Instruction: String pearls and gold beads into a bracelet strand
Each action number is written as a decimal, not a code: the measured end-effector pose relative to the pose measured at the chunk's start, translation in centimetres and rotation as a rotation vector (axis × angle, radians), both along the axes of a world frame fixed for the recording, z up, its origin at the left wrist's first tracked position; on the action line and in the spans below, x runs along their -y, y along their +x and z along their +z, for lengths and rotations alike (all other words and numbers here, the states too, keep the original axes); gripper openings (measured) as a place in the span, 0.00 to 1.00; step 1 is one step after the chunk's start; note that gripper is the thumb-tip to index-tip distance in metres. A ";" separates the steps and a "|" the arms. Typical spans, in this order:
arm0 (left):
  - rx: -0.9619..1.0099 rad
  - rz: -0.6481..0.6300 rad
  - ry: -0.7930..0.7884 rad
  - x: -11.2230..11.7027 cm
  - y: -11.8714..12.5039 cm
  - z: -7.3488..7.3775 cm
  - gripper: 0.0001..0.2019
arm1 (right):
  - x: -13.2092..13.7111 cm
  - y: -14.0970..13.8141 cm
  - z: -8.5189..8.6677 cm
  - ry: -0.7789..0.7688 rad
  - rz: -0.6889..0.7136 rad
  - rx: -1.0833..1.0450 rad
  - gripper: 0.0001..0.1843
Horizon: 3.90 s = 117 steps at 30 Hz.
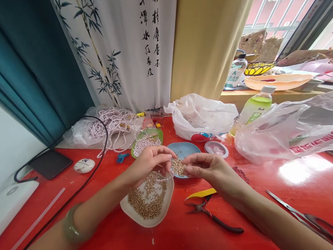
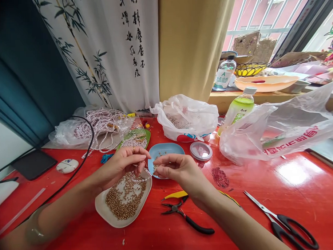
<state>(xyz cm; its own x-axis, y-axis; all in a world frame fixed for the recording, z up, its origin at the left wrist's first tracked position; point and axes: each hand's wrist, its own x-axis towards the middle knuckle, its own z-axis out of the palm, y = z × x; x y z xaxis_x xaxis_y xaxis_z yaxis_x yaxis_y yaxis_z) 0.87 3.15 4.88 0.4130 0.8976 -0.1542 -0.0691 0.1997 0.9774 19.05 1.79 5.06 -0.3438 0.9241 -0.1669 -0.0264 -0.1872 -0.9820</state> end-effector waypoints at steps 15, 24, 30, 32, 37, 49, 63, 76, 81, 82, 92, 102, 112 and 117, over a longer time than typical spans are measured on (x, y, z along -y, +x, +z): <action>0.370 -0.054 -0.200 0.7 1.0 -1.4 0.04 | 0.8 -1.4 -1.0 0.185 -0.153 0.002 0.08; 0.208 0.066 0.000 1.3 1.4 -1.3 0.06 | 0.7 -1.4 -1.6 0.308 -0.208 0.120 0.08; 0.101 0.088 0.054 1.4 1.6 -1.4 0.07 | 0.8 -1.7 -2.0 0.267 -0.061 0.036 0.07; 0.080 0.075 0.056 1.4 1.6 -1.5 0.07 | 0.8 -1.8 -2.0 0.214 -0.034 -0.012 0.08; 0.102 0.062 0.028 1.4 1.6 -1.7 0.07 | 0.7 -1.6 -1.8 0.141 -0.024 -0.038 0.13; 0.570 0.056 -0.267 0.9 0.9 -0.6 0.02 | 0.9 -1.5 0.0 0.049 0.020 0.088 0.06; 0.614 -0.067 -0.286 1.1 0.7 -0.7 0.03 | 2.4 -2.2 0.5 -0.046 0.165 0.104 0.07; 0.548 -0.088 -0.244 1.3 0.7 -0.7 0.01 | 2.3 -2.1 -0.1 -0.058 0.156 0.087 0.07; 0.478 -0.080 -0.170 1.4 0.8 -0.8 0.01 | 2.3 -2.1 -0.6 0.076 0.142 0.110 0.07; 0.436 -0.068 -0.132 1.4 0.9 -0.9 0.01 | 2.4 -2.2 -0.8 0.124 0.123 0.121 0.07; 0.165 0.012 0.237 1.5 0.7 -0.3 0.07 | 2.5 -2.3 -2.3 0.436 -0.078 0.211 0.08; 0.167 -0.056 0.231 1.4 0.7 -0.7 0.04 | 2.6 -2.3 -2.1 0.347 -0.090 0.082 0.09; 0.267 -0.028 0.079 1.2 0.9 -1.1 0.03 | 2.8 -2.2 -1.8 0.403 -0.069 0.050 0.09; 0.074 -0.020 0.215 1.2 1.0 -1.1 0.07 | 2.5 -1.9 -2.1 0.447 -0.134 0.057 0.08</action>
<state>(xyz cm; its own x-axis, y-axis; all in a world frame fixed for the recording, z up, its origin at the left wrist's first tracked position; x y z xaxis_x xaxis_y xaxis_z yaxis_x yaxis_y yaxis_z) 1.86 2.00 3.78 0.4339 0.8981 0.0712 -0.1402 -0.0107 0.9901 17.11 -0.71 2.96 -0.2180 0.9453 0.2427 0.0348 0.2560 -0.9660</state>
